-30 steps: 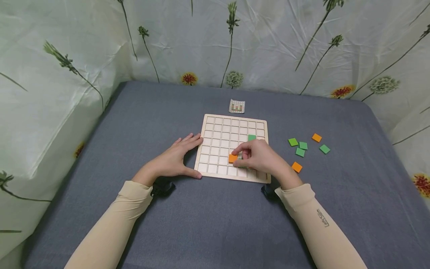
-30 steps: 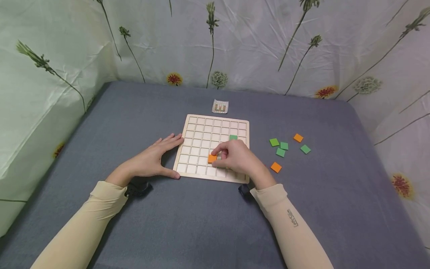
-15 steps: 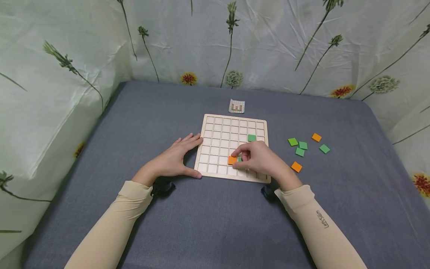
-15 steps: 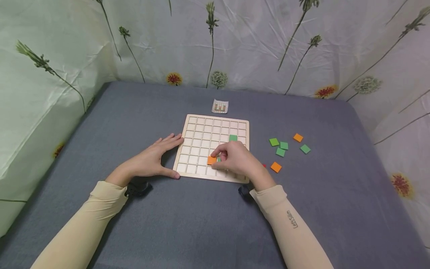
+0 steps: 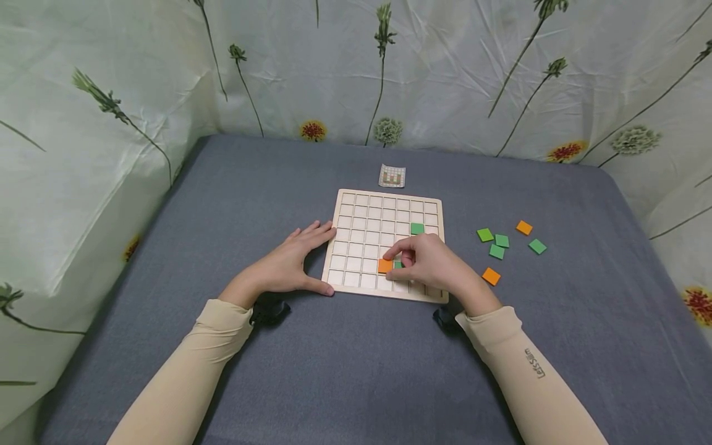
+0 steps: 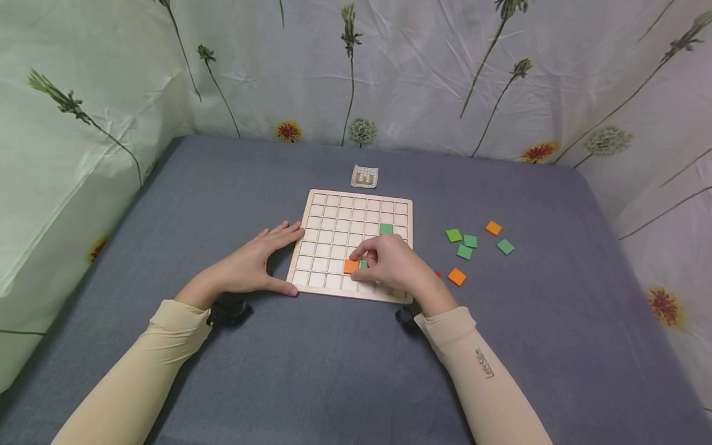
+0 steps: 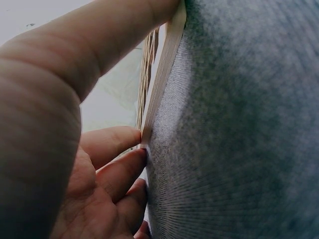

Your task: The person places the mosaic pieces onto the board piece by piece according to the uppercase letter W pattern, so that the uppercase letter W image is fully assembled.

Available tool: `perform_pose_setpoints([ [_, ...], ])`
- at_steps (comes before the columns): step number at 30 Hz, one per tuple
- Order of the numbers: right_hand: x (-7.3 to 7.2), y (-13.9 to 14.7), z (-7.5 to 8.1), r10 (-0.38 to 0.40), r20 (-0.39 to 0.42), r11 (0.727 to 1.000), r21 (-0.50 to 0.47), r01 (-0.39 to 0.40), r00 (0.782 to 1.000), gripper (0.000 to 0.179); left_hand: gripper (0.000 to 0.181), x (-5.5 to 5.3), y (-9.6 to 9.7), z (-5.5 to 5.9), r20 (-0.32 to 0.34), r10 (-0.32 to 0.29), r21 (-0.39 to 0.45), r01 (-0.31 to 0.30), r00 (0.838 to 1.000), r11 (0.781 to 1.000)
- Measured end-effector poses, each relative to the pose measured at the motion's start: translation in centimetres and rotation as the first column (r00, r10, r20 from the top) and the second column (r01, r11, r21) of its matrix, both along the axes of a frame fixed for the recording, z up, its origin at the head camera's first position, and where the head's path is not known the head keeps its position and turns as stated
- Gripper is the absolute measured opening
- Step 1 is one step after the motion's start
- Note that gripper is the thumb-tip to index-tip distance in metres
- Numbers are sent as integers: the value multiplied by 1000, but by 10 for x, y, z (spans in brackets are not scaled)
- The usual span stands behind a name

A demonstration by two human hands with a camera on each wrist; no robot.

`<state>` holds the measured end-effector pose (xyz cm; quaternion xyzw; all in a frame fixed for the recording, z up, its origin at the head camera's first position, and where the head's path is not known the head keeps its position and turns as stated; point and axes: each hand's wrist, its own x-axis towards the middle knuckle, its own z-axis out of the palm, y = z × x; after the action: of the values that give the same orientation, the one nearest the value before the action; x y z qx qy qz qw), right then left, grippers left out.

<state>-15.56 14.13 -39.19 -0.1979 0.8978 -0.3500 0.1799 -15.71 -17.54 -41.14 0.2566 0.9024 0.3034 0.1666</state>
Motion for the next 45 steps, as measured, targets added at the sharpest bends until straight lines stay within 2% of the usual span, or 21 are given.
perform_pose_setpoints([
  [45, 1, 6, 2, -5, -2, 1000, -9, 5, 1000, 23, 121, 0, 0, 0, -2, -6, -1, 6, 1000, 1000],
])
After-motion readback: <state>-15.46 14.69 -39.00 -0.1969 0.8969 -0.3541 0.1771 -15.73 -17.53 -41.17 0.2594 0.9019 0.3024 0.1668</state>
